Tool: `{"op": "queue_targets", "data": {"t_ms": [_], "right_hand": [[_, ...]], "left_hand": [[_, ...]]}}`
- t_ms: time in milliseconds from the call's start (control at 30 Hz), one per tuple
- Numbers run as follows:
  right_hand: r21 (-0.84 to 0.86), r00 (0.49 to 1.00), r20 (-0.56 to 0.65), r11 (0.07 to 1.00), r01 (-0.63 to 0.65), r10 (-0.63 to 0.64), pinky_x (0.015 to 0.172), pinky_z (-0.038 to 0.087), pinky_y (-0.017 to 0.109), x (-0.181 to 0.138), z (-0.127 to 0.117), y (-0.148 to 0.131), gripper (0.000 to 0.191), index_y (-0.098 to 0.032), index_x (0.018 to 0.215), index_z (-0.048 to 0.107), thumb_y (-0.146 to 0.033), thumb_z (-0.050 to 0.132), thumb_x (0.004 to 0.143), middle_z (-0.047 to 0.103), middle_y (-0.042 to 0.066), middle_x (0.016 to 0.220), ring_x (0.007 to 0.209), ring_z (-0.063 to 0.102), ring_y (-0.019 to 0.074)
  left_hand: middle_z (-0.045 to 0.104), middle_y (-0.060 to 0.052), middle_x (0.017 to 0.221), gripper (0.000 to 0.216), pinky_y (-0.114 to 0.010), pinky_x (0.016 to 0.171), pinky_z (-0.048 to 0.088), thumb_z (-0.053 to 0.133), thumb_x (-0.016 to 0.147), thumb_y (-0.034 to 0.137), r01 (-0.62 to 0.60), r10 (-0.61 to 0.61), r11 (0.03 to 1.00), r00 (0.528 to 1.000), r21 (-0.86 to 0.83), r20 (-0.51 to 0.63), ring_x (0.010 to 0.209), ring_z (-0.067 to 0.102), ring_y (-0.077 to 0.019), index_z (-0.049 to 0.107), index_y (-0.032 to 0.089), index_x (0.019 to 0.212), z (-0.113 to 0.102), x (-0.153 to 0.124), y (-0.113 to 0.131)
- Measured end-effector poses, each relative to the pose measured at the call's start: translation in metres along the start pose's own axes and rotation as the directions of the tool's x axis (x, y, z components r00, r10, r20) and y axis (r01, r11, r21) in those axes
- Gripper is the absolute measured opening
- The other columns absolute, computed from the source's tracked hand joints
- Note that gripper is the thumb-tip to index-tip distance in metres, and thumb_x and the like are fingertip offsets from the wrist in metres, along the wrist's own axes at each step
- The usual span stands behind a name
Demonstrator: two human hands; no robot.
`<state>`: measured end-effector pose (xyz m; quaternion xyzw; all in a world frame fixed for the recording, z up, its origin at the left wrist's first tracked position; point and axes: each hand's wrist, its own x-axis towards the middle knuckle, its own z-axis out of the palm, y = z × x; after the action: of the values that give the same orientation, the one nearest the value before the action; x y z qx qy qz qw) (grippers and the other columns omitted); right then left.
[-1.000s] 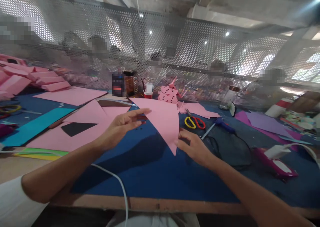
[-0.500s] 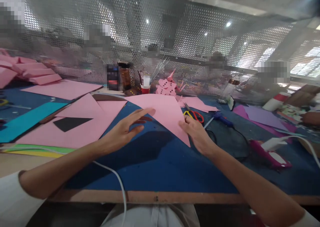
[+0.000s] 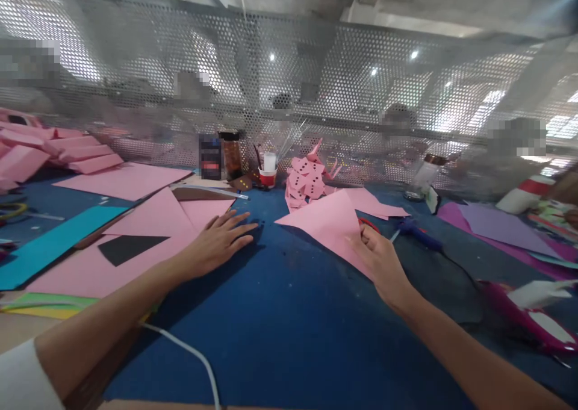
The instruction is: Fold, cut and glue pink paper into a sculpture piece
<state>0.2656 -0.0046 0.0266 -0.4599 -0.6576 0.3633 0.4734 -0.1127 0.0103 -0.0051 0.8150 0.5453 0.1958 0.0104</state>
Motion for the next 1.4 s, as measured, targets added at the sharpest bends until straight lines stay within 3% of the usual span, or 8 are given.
{"op": "queue_targets", "data": {"t_ms": [100,300,500,767,967,1100,1300,1400], "right_hand": [[-0.011,1.000,0.012,1.000,-0.003,0.004,0.074,0.051,0.031,-0.003,0.001,0.002,0.019,-0.022,0.087,0.060,-0.040,0.063,0.094,0.060,-0.001,0.075,0.070,0.056,0.0173],[-0.056,0.998,0.054,0.998,-0.034,0.037,0.064,0.044,0.027,-0.006,0.003,-0.003,0.020,-0.020,0.092,0.062,-0.040,0.062,0.093,0.063,0.000,0.076,0.070,0.057,0.0174],[-0.132,0.994,0.057,0.988,-0.081,0.090,0.066,0.045,0.027,-0.005,0.002,-0.002,0.024,-0.019,0.096,0.064,-0.043,0.060,0.096,0.066,0.001,0.081,0.075,0.060,0.0184],[-0.143,0.989,0.061,0.982,-0.127,0.137,0.068,0.047,0.029,-0.004,0.001,0.003,0.024,-0.021,0.096,0.063,-0.046,0.061,0.095,0.067,0.000,0.081,0.076,0.062,0.0198],[-0.136,0.986,0.036,0.979,-0.154,0.161,0.067,0.047,0.028,0.001,-0.001,0.005,0.025,-0.020,0.096,0.064,-0.045,0.062,0.093,0.063,-0.001,0.078,0.073,0.061,0.0189],[-0.094,0.984,0.030,0.980,-0.173,0.176,0.069,0.048,0.028,0.004,-0.004,0.009,0.024,-0.020,0.095,0.064,-0.044,0.065,0.092,0.063,-0.001,0.079,0.076,0.061,0.0192],[-0.134,0.977,-0.015,0.968,-0.213,0.213,0.069,0.049,0.028,0.007,-0.012,0.011,0.025,-0.021,0.097,0.067,-0.042,0.071,0.086,0.065,-0.001,0.079,0.079,0.063,0.0209],[-0.168,0.972,-0.035,0.957,-0.235,0.232,0.067,0.049,0.027,0.008,-0.015,0.011,0.027,-0.020,0.100,0.068,-0.044,0.071,0.087,0.069,0.001,0.084,0.080,0.065,0.0217]], "left_hand": [[0.044,-0.001,0.164,0.048,-0.053,0.128,0.014,0.039,0.105,0.055,-0.026,0.024,0.999,0.998,0.035,0.051,0.156,0.031,-0.0278,0.056,0.040,0.148,0.004,0.001,0.004],[0.044,-0.006,0.164,0.053,-0.061,0.126,0.012,0.040,0.104,0.060,0.008,-0.015,0.993,0.998,0.118,0.060,0.156,0.029,-0.0343,0.058,0.034,0.147,-0.001,0.007,-0.001],[0.042,0.002,0.166,0.052,-0.051,0.129,0.014,0.037,0.105,0.063,-0.077,0.063,0.985,0.994,0.153,0.091,0.155,0.032,-0.0266,0.056,0.040,0.148,0.000,0.010,0.000],[0.047,-0.005,0.162,0.056,-0.059,0.126,0.021,0.033,0.106,0.061,-0.004,0.001,0.983,1.000,0.186,0.016,0.152,0.038,-0.0313,0.060,0.030,0.145,0.002,0.006,-0.005],[0.047,0.000,0.163,0.052,-0.054,0.127,0.023,0.034,0.107,0.059,-0.047,0.043,0.986,0.999,0.159,0.028,0.152,0.038,-0.0262,0.056,0.035,0.147,0.003,0.004,-0.005],[0.049,-0.001,0.161,0.050,-0.054,0.127,0.022,0.037,0.107,0.058,-0.014,0.016,0.984,1.000,0.177,-0.013,0.152,0.038,-0.0275,0.060,0.033,0.144,0.007,0.003,-0.006],[0.046,0.003,0.163,0.048,-0.060,0.125,0.019,0.041,0.106,0.059,-0.022,0.022,0.981,1.000,0.193,0.000,0.152,0.037,-0.0307,0.052,0.044,0.149,0.009,0.003,-0.006],[0.045,0.000,0.164,0.052,-0.059,0.126,0.017,0.038,0.105,0.061,0.005,0.002,0.976,0.999,0.216,-0.033,0.152,0.037,-0.0316,0.054,0.038,0.149,0.009,0.002,-0.005]]}}
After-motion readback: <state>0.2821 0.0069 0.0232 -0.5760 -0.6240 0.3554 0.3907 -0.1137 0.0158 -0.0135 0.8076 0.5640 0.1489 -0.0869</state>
